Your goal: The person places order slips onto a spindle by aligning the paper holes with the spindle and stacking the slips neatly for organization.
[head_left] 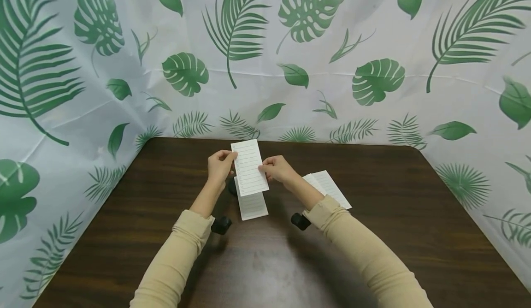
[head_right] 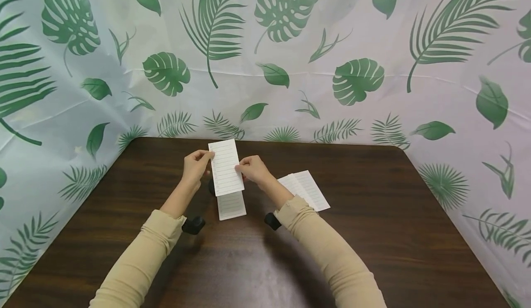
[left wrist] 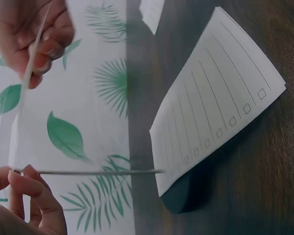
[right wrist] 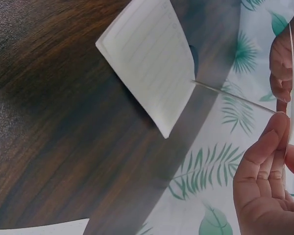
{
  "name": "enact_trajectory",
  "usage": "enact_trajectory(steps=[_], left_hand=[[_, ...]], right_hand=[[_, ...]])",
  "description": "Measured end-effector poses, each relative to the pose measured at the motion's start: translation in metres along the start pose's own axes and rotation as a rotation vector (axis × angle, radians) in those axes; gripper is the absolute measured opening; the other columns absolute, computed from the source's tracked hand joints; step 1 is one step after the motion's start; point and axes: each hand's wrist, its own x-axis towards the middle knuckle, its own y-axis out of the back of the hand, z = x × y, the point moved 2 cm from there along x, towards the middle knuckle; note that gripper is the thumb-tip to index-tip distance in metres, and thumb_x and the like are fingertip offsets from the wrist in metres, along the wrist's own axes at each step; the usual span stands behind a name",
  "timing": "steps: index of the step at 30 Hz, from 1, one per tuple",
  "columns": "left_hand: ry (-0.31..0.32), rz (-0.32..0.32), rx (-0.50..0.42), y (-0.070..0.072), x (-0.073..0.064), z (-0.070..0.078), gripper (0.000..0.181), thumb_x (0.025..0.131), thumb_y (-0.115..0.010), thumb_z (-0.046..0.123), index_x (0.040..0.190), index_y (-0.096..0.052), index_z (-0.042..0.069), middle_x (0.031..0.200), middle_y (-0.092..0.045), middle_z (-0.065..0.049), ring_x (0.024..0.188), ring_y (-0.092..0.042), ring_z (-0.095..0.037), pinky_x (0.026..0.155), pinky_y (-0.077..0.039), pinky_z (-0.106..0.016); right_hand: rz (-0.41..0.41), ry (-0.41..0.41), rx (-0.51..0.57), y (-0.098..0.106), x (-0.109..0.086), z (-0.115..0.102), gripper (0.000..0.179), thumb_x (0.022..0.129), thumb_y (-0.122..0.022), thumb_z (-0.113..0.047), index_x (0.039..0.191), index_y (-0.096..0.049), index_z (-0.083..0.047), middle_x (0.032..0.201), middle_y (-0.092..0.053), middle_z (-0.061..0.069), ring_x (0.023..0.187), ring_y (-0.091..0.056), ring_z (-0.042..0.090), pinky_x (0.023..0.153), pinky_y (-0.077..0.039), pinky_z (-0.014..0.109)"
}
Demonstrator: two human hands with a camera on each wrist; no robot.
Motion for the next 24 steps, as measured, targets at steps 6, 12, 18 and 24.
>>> enact_trajectory(steps=[6, 12, 18, 24], left_hand=[[0.043, -0.072, 0.000, 0.006, 0.000, 0.000, 0.020, 0.090, -0.063, 0.015, 0.095, -0.067, -0.004, 0.069, -0.057, 0.000, 0.057, -0.053, -0.010, 0.042, -0.041, -0.015], [0.089, -0.008, 0.031, 0.002, 0.005, -0.017, 0.022, 0.089, -0.063, 0.012, 0.096, -0.068, -0.008, 0.064, -0.057, 0.000, 0.051, -0.050, -0.006, 0.041, -0.040, -0.015], [0.152, 0.016, 0.261, -0.001, 0.005, -0.043, 0.021, 0.087, -0.065, 0.016, 0.095, -0.073, -0.002, 0.087, -0.070, -0.013, 0.069, -0.059, -0.017, 0.057, -0.047, -0.023], [0.106, -0.001, 0.512, -0.001, 0.006, -0.058, 0.019, 0.085, -0.066, 0.017, 0.091, -0.074, 0.001, 0.098, -0.071, -0.015, 0.093, -0.064, -0.032, 0.081, -0.052, -0.042]], right_hand=[[-0.013, -0.022, -0.014, -0.002, 0.006, 0.008, 0.019, 0.093, -0.056, -0.009, 0.096, -0.064, 0.008, 0.069, -0.057, 0.002, 0.058, -0.050, 0.009, 0.056, -0.048, 0.020], [-0.045, -0.052, -0.058, -0.008, 0.007, 0.010, 0.021, 0.094, -0.054, -0.007, 0.095, -0.062, 0.011, 0.076, -0.059, 0.009, 0.063, -0.053, 0.014, 0.058, -0.051, 0.026], [-0.111, -0.053, -0.038, -0.019, 0.044, 0.066, 0.019, 0.089, -0.061, -0.014, 0.091, -0.068, 0.004, 0.072, -0.063, 0.009, 0.056, -0.056, 0.013, 0.055, -0.056, 0.029], [-0.221, -0.107, -0.163, -0.033, 0.095, 0.133, 0.022, 0.087, -0.066, -0.022, 0.084, -0.070, 0.000, 0.068, -0.067, 0.015, 0.057, -0.065, 0.023, 0.055, -0.058, 0.035]])
